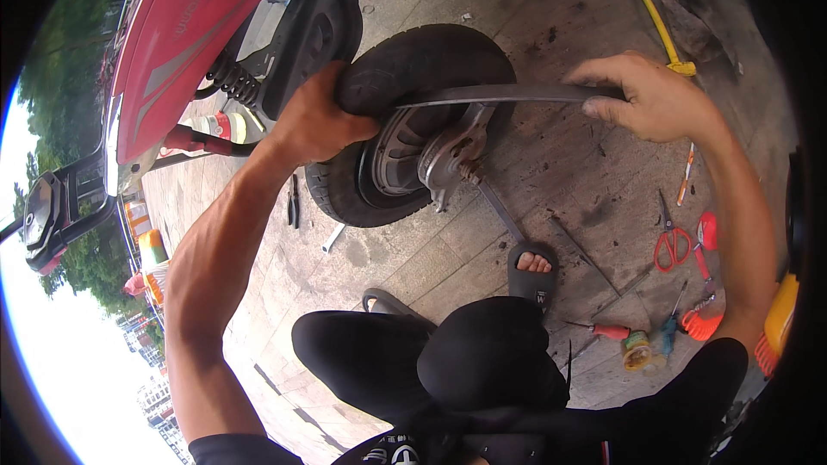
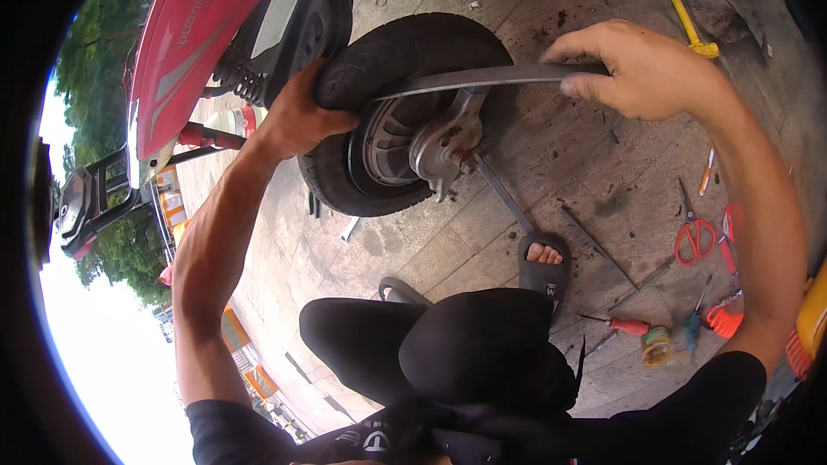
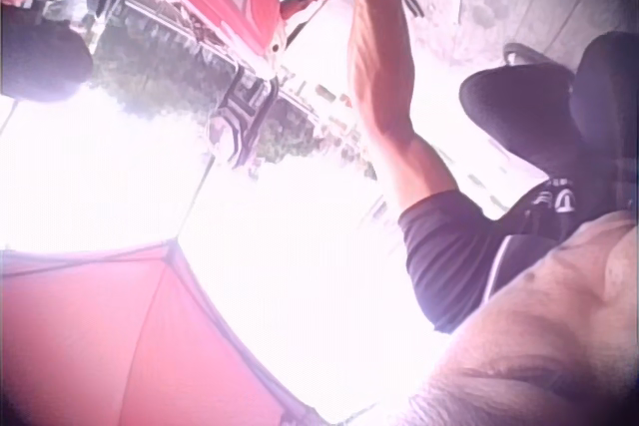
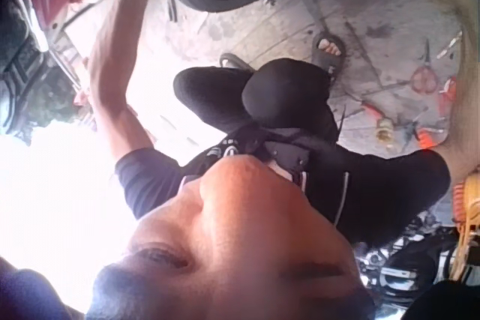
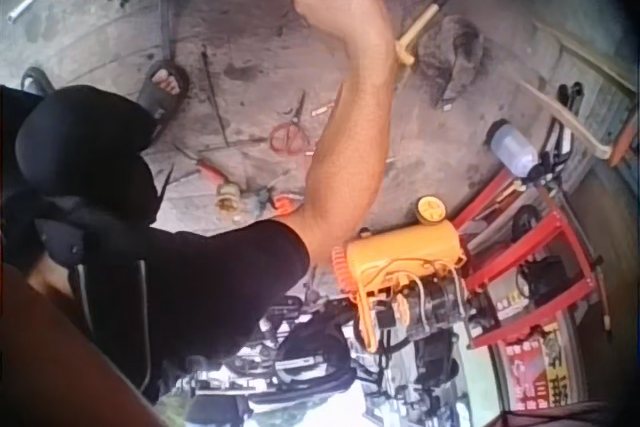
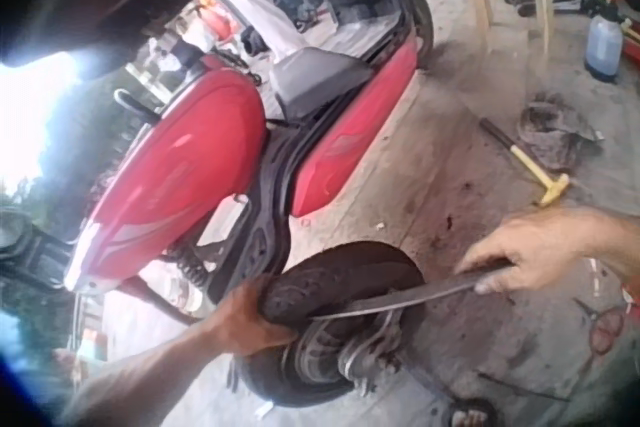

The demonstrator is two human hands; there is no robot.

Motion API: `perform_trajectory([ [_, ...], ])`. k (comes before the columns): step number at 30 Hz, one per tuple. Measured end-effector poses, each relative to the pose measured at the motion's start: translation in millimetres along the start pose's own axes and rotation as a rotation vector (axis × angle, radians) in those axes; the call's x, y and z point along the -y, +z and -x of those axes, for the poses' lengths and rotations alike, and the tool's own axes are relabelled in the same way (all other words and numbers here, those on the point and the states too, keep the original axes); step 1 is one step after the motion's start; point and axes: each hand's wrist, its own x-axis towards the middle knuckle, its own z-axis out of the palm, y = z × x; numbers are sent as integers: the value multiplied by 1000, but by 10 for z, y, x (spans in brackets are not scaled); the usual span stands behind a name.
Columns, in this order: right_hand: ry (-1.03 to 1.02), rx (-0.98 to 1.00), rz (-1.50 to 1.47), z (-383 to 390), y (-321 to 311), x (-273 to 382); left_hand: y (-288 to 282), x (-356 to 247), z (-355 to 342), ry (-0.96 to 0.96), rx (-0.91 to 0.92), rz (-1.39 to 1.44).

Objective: The person removes a tire from a scooter wheel, places a new tire onto the rim, and secures it using a tire lever. The person then reassembles the wheel components and mounts the wheel back onto the scooter.

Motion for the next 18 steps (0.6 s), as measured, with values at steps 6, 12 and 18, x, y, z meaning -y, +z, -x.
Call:
perform_trajectory([
  [6, 547, -311, -587, 623, 2033, 172, 22, 90, 49, -16, -34, 9],
  [12, 513, -392, -1272, 592, 2985, 716, 18, 103, 63, 30, -26, 59],
  [18, 425, -467, -2095, -163, 2790, 1740, 61, 137, 52, 42, -54, 45],
])
